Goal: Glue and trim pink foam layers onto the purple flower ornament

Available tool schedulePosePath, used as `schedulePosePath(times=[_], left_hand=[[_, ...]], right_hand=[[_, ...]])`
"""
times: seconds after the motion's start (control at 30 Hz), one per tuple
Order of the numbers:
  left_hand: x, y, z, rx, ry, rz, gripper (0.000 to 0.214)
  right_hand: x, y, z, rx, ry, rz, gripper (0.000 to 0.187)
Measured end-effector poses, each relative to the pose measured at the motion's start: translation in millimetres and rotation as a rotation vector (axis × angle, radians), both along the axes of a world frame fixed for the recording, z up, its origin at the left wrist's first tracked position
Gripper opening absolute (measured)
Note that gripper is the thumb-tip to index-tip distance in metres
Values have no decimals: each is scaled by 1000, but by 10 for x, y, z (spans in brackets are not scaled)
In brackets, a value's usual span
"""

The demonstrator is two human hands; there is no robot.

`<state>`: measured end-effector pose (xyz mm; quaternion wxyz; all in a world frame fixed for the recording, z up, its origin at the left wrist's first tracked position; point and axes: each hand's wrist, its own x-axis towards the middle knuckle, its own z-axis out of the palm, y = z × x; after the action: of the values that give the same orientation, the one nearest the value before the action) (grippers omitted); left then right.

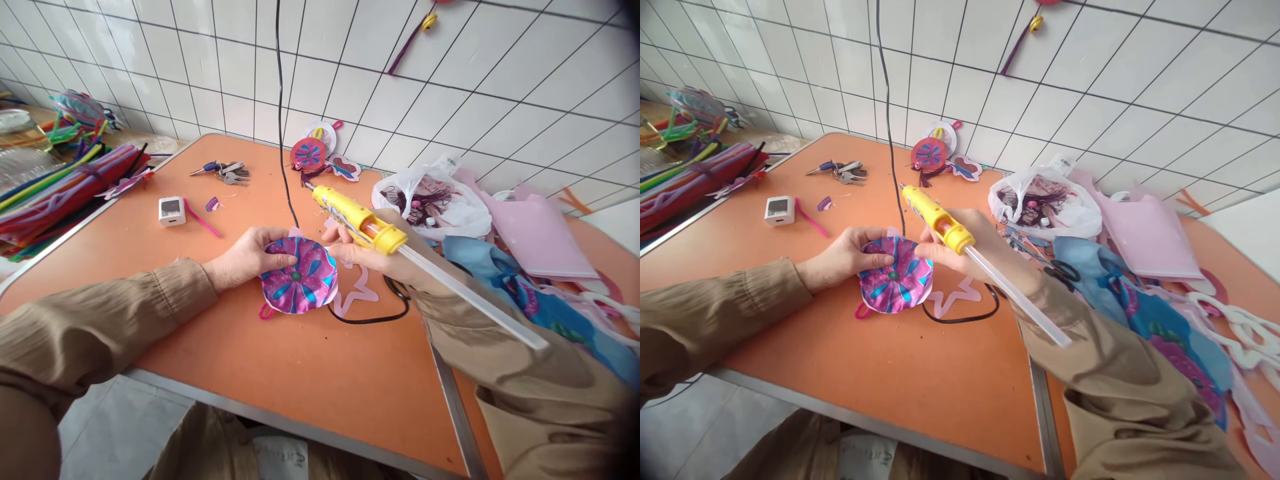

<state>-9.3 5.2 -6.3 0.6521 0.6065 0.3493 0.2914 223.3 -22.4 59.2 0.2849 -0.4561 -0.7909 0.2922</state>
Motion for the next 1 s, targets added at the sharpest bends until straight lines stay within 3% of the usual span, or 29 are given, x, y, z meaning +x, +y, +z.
schedulePosePath(times=[0.1,0.27,0.63,0.83,1.0], left_hand=[[-2,1,6,18,-4,-1,37],[-9,-10,-7,60,2,12,42],[21,-82,94,91,-19,56,38],[38,-93,108,96,75,79,38],[34,-95,99,-1,39,60,39]], right_hand=[[-61,34,-75,-65,59,-44,30],[-110,34,-114,-95,-14,-102,28],[-149,-44,-179,116,-106,9,15],[-134,-77,-213,134,-113,77,15],[-137,-81,-179,132,-95,97,14]])
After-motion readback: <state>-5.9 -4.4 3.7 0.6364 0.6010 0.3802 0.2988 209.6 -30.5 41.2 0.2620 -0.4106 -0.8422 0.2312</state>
